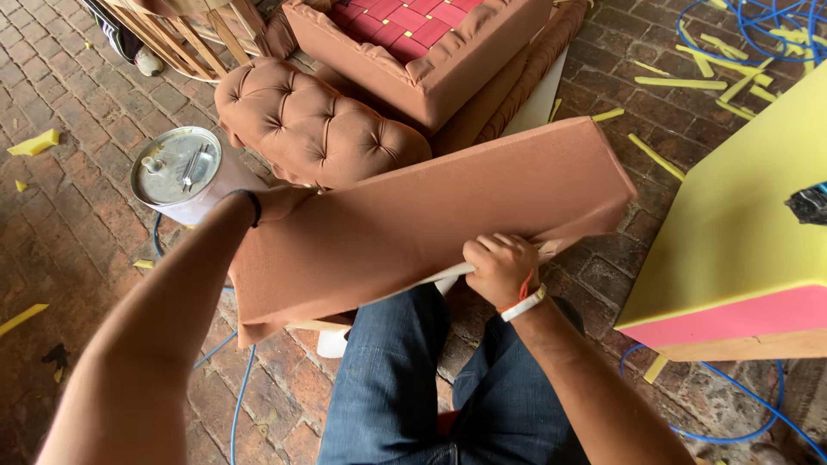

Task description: The person is upholstering a rectangular furniture piece by stretching and securing brown fabric over it. They use a pneumatic staple gun to attach the fabric to the underside of the frame, repeatedly pulling the material taut and stapling it in place.

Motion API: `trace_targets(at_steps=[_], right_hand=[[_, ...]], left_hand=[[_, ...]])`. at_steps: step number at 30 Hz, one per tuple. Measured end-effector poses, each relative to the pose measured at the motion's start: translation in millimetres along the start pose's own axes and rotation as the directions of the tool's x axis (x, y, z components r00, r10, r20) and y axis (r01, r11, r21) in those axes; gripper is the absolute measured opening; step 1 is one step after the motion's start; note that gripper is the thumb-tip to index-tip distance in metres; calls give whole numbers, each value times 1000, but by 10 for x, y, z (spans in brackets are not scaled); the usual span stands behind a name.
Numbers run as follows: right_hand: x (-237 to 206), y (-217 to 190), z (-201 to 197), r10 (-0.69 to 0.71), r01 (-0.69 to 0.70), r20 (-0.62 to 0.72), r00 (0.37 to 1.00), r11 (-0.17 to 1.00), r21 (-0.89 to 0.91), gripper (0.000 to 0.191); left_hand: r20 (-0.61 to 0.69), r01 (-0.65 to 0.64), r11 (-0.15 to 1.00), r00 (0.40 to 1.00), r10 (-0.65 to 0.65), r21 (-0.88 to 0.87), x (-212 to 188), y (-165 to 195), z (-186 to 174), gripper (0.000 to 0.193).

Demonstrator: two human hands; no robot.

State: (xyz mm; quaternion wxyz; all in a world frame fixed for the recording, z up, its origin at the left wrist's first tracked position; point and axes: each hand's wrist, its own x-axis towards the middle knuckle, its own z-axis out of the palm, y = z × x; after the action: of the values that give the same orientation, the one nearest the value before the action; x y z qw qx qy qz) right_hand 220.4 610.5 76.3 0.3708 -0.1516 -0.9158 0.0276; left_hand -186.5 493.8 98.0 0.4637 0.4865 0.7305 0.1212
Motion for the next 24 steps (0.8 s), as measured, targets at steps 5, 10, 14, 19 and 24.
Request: trace_targets(at_steps=[5, 10, 14, 19, 24], right_hand=[[-14, -29, 13, 11, -12, -37, 999, 1000, -5, 22], [0, 9, 55, 13, -13, -27, 1000, 1000, -8, 20], [48, 83, 139, -26, 24, -59, 998, 999, -31, 20], [-37, 218, 340, -140, 140, -202, 969, 990, -14, 20], [-205, 342, 700, -92, 93, -324, 942, 996, -14, 39]], left_hand=[[157, 26, 993, 988, -8, -115, 1078, 620, 206, 52], [83, -219, 969, 970, 229, -116, 1394, 1615, 513, 59], [-51, -319, 770, 909, 413, 552, 811, 1972, 787, 64], [-98, -239, 500, 825, 557, 833, 50, 1890, 1373, 70], [-111, -193, 566, 882, 457, 801, 49, 1831, 1528, 90]])
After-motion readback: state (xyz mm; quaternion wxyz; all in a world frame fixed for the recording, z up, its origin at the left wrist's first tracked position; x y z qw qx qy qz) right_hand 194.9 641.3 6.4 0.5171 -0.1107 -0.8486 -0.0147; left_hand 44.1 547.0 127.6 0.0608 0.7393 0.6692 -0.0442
